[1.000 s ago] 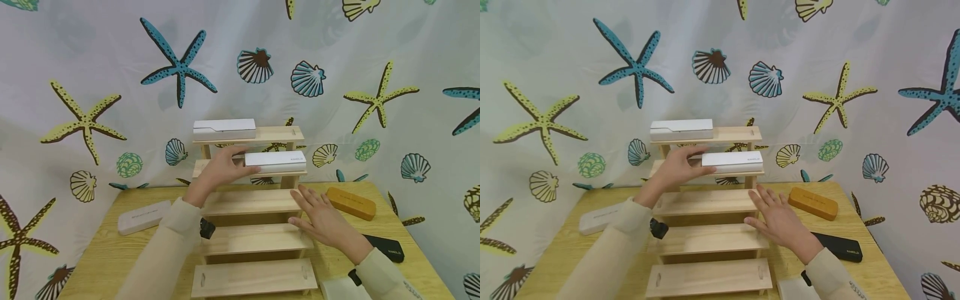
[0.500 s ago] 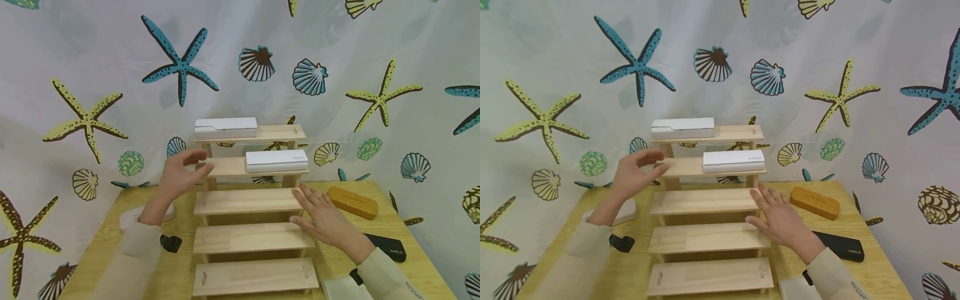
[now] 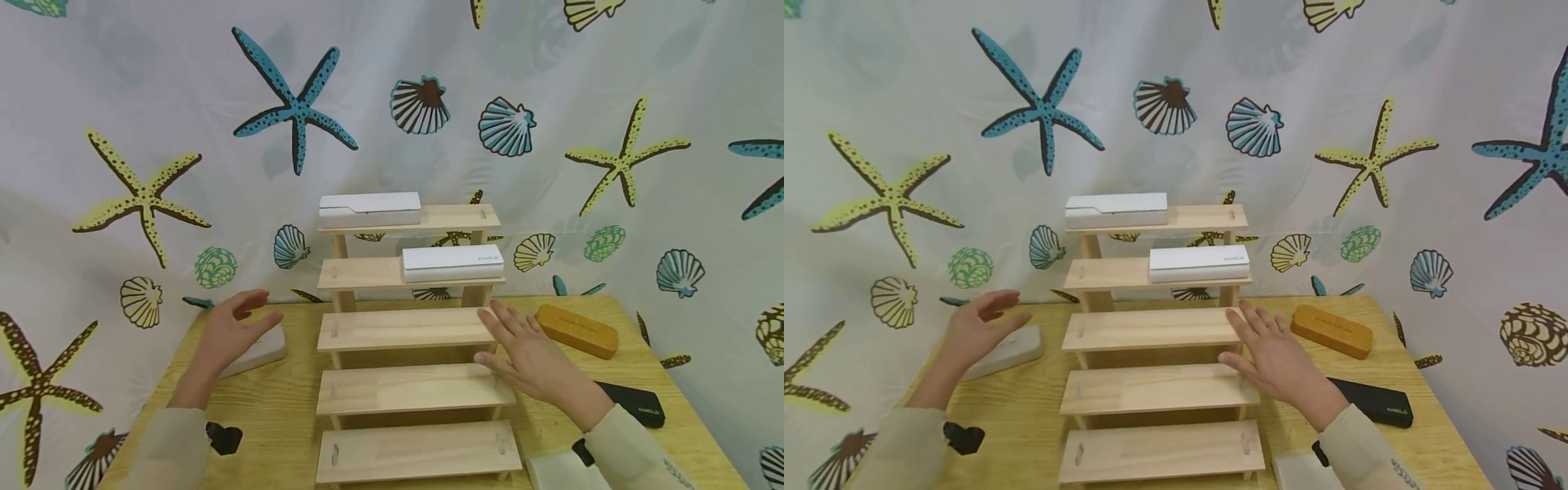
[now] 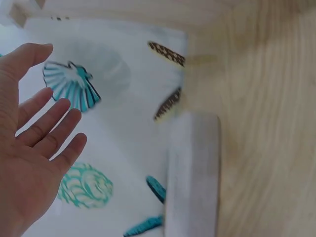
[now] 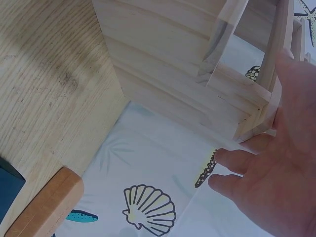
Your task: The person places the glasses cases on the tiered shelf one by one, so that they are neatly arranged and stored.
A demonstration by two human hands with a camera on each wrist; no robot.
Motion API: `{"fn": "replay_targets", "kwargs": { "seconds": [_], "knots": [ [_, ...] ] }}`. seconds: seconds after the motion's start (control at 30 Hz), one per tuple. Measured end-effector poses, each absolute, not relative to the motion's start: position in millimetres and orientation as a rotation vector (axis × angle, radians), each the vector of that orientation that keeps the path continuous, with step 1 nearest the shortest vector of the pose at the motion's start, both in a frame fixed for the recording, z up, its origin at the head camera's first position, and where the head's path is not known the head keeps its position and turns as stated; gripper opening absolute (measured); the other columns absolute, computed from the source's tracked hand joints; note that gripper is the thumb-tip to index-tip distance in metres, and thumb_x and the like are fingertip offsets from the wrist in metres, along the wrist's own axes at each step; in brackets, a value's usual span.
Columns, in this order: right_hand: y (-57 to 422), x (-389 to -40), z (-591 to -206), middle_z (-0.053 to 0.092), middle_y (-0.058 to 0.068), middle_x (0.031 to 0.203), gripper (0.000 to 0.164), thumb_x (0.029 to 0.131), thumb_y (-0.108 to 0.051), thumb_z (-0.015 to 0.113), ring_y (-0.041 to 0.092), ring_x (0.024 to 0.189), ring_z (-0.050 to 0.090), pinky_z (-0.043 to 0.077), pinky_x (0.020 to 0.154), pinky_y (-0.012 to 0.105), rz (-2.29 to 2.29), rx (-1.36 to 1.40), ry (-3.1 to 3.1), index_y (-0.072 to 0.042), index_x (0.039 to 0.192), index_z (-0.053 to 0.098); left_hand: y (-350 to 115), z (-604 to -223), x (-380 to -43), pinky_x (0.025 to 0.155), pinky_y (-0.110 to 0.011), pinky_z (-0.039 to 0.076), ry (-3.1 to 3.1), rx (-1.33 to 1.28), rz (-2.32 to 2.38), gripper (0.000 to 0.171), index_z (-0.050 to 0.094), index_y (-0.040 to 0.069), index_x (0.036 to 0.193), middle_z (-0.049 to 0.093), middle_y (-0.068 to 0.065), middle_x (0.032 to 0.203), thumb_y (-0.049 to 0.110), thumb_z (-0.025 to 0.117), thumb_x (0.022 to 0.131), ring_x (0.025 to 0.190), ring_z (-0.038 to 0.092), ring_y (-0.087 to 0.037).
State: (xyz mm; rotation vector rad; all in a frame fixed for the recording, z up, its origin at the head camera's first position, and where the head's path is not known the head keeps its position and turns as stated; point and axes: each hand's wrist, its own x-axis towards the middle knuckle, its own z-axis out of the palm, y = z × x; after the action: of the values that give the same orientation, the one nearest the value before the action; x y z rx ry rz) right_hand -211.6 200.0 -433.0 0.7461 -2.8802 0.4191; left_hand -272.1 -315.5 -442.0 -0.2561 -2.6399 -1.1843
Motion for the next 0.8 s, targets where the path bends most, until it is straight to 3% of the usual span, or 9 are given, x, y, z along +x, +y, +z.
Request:
{"fn": "replay_targets", "kwargs": {
  "seconds": [0.17,0.33,0.57,0.8],
  "knots": [
    [200,-212,-434,0.026,0.023,0.173,0.076,0.107,-0.050,0.056,0.050,0.155,0.033,0.027,0.122,0.071,0.416,0.746,-2.876,-0.008,0.166,0.032,-344,-463,-266,0.108,-0.051,0.046,-2.674,-0.148,-1.153,0.065,0.058,0.004,0.148,0.062,-0.022,0.145,0.043,0.074,0.099,0.132,0.058,-0.039],
    [200,-212,-434,0.025,0.023,0.173,0.076,0.107,-0.049,0.056,0.050,0.156,0.032,0.026,0.122,0.072,0.421,0.749,-2.877,-0.008,0.166,0.031,-367,-482,-263,0.111,-0.060,0.043,-2.714,-0.001,-1.198,0.074,0.052,0.004,0.153,0.054,-0.026,0.153,0.048,0.074,0.098,0.139,0.050,-0.044],
    [199,-212,-433,0.026,0.024,0.173,0.076,0.107,-0.049,0.057,0.050,0.156,0.031,0.025,0.122,0.072,0.440,0.747,-2.882,-0.008,0.166,0.032,-390,-499,-260,0.114,-0.073,0.036,-2.865,0.138,-1.258,0.095,0.033,0.003,0.164,0.031,-0.031,0.168,0.058,0.071,0.096,0.150,0.029,-0.059],
    [199,-211,-433,0.028,0.024,0.172,0.076,0.107,-0.049,0.057,0.049,0.155,0.033,0.027,0.122,0.072,0.420,0.743,-2.879,-0.007,0.166,0.033,-406,-518,-263,0.114,-0.075,0.032,-2.954,0.175,-1.093,0.102,0.030,0.001,0.165,0.025,-0.037,0.167,0.062,0.072,0.094,0.149,0.027,-0.062]
  ]
}}
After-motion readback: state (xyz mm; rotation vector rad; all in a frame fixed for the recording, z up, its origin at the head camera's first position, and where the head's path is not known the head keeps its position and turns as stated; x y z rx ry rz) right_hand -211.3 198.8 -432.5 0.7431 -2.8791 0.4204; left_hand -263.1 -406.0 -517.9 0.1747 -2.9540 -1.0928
